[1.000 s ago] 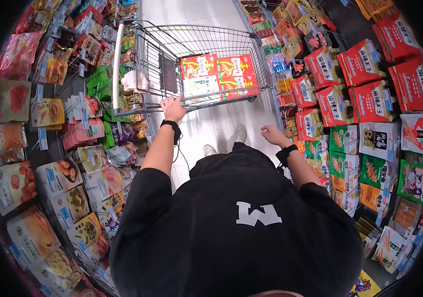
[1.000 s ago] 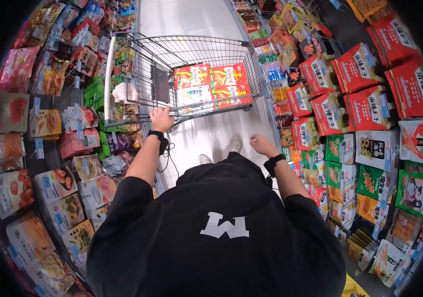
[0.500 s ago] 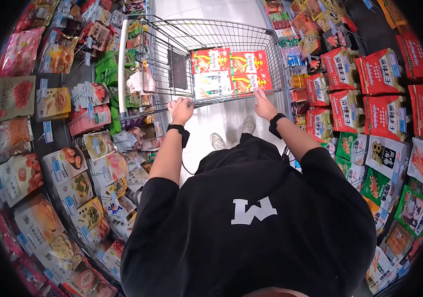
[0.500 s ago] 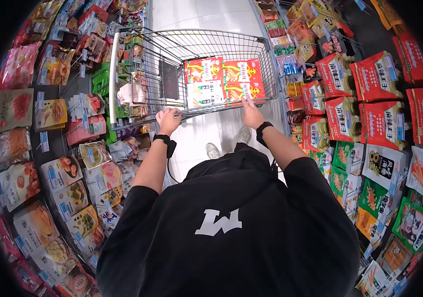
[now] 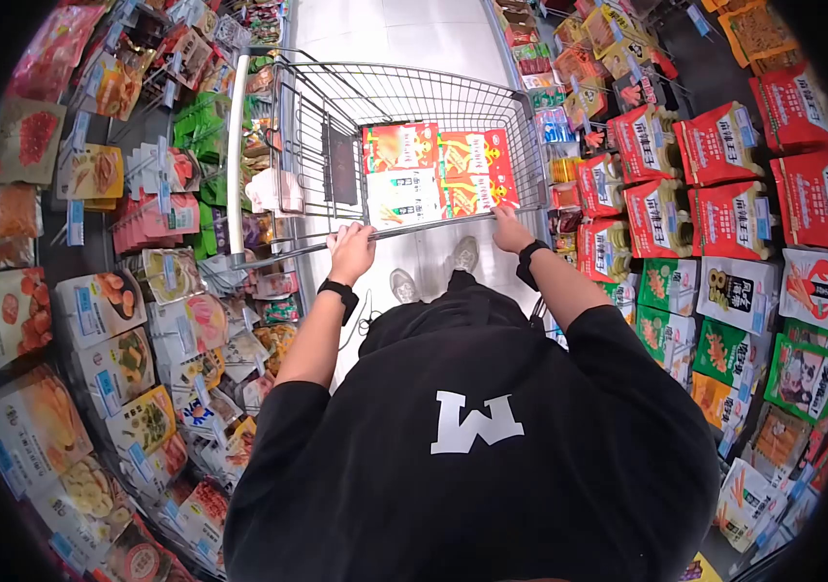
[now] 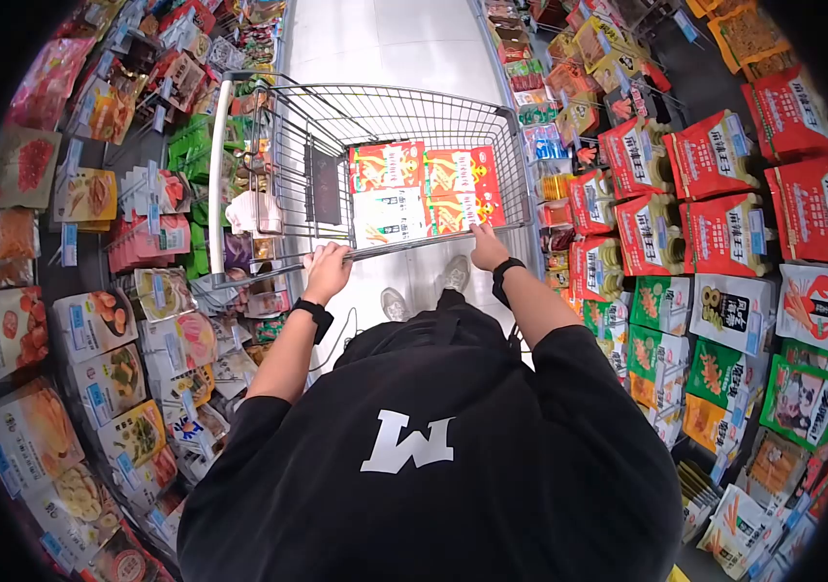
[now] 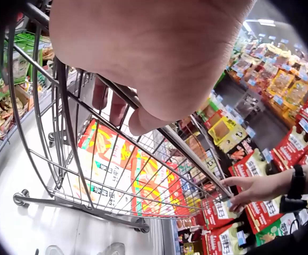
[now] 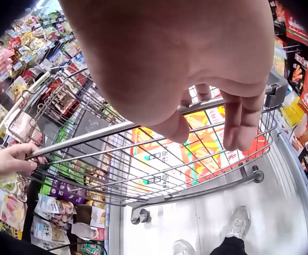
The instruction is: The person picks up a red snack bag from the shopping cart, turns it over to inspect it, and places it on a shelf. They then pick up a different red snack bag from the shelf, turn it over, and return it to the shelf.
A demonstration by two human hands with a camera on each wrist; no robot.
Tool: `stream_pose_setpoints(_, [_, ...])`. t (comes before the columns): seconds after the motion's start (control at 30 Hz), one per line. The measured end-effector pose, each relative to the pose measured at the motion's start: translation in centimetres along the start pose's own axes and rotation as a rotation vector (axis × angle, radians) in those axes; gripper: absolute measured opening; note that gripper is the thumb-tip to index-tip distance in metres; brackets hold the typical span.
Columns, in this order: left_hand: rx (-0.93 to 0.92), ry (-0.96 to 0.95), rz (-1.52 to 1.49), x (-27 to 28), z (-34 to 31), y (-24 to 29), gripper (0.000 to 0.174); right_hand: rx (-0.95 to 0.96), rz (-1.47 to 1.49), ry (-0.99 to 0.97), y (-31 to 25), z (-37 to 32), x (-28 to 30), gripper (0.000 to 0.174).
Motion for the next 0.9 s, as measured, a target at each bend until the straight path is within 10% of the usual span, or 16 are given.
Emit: stream_pose_setpoints(0.9, [-0.131, -0.191, 0.132, -3.1, -17.1, 0.7, 0.017, 0.066, 0.086, -0.269, 1.8, -20.2, -6.6, 0.035])
Point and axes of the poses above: each hand's wrist, its own z-axis towards the middle knuckle, its own x-axis out of the back of the hand, y = z × x, the point moved 4 cm from there along z, towards the middle knuckle, and after that the axes turned 7 degrees about -z, right-handed, at the moved point
